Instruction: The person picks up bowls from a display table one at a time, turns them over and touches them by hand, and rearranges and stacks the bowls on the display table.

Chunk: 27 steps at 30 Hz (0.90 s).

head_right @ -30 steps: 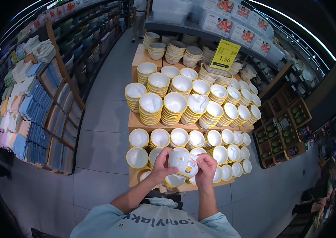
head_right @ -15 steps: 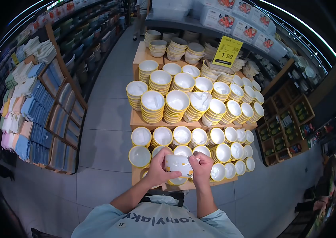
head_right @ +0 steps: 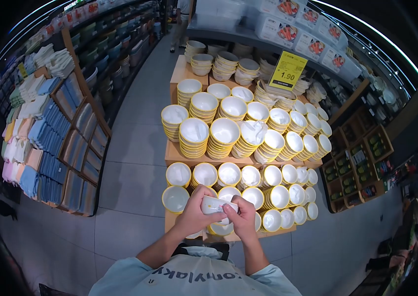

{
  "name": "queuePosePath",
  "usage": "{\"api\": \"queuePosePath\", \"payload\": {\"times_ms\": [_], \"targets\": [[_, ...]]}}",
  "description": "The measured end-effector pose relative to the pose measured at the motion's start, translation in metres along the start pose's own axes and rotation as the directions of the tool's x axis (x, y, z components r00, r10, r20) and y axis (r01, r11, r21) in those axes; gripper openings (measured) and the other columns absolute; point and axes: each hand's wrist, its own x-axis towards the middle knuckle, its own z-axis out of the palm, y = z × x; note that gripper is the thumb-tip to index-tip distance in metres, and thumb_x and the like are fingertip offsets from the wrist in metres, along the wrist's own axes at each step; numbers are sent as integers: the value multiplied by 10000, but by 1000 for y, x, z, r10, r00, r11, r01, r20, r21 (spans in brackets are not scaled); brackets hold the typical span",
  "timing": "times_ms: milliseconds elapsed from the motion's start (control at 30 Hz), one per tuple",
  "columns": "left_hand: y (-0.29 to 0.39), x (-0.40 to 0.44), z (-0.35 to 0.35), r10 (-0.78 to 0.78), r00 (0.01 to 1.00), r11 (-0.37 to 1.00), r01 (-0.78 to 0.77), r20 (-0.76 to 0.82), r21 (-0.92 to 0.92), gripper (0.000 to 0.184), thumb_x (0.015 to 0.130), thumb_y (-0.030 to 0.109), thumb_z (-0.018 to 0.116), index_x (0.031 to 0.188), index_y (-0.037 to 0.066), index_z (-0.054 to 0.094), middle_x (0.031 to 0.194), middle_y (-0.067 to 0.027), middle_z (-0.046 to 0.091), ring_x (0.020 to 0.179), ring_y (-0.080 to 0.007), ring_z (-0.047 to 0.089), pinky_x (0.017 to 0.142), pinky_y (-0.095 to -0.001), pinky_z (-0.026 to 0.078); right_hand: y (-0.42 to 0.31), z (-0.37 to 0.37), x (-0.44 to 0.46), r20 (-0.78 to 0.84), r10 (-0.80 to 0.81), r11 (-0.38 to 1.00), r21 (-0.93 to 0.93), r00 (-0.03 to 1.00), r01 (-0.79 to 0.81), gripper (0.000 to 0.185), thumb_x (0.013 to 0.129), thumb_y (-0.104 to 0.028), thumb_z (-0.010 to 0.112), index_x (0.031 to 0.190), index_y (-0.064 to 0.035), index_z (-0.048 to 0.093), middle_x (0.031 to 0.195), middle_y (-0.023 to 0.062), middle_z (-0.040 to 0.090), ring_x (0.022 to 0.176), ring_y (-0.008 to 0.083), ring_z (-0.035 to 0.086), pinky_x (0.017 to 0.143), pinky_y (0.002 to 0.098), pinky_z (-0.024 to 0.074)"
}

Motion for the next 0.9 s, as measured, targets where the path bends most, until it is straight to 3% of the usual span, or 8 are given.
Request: {"api": "queuePosePath", "payload": {"times_ms": [67, 200, 500, 600, 667, 767, 900], "targets": [[-12, -2, 3, -56, 998, 987, 54, -6, -150, 491, 767, 221, 873, 981, 27, 477, 967, -74, 477, 883, -172, 505, 750, -324, 441, -1, 3, 0, 3, 62, 995, 76, 998, -62, 248, 961, -145, 659, 762, -50, 545, 679, -42, 507, 615, 23, 439, 538, 223, 327], [-14, -4, 5, -27, 999, 977, 19, -32, -212, 475, 774, 210, 865, 971, 29, 472, 970, -73, 460, 862, -169, 487, 744, -323, 435, -5, 2, 0, 31, 75, 997, 8, 997, -75, 253, 980, -155, 634, 769, -46, 547, 672, -39, 500, 609, 22, 431, 539, 224, 327], [-13, -3, -2, -126, 992, 919, 129, 31, -371, 427, 836, 240, 817, 969, 34, 467, 952, -51, 424, 867, -147, 461, 751, -298, 419, 1, -2, 7, 72, 59, 998, 0, 996, -59, 290, 1017, -192, 579, 782, -25, 550, 705, -17, 518, 611, 44, 429, 549, 227, 350], [-14, -3, -4, -106, 994, 920, 110, 31, -376, 399, 876, 254, 785, 982, 32, 470, 957, -51, 426, 865, -139, 457, 752, -296, 414, 2, -4, 8, 103, 35, 999, 4, 994, -35, 248, 984, -172, 633, 796, -24, 568, 720, -23, 533, 633, 37, 449, 556, 226, 361], [-14, -4, -4, -129, 991, 896, 134, 40, -423, 355, 913, 239, 749, 997, 34, 471, 961, -49, 427, 864, -133, 449, 758, -294, 409, -14, 2, 9, 111, 139, 988, -77, 984, -131, 211, 931, -146, 704, 807, -26, 583, 735, -33, 540, 664, 31, 465, 566, 226, 372], [-19, -5, -7, -103, 994, 914, 113, 47, -389, 300, 946, 211, 704, 1004, 44, 462, 952, -40, 422, 856, -122, 439, 757, -288, 406, -8, -1, 9, 114, 195, 981, -39, 974, -192, 196, 887, -126, 750, 823, -31, 591, 738, -44, 532, 677, 30, 469, 571, 225, 377], [-20, -6, -9, -92, 995, 914, 102, 43, -392, 268, 969, 202, 673, 1001, 50, 455, 940, -29, 413, 849, -111, 428, 750, -277, 404, -11, -5, 13, 175, 178, 984, -44, 968, -173, 184, 892, -127, 741, 846, -32, 591, 751, -43, 528, 691, 37, 464, 586, 225, 378]]}}
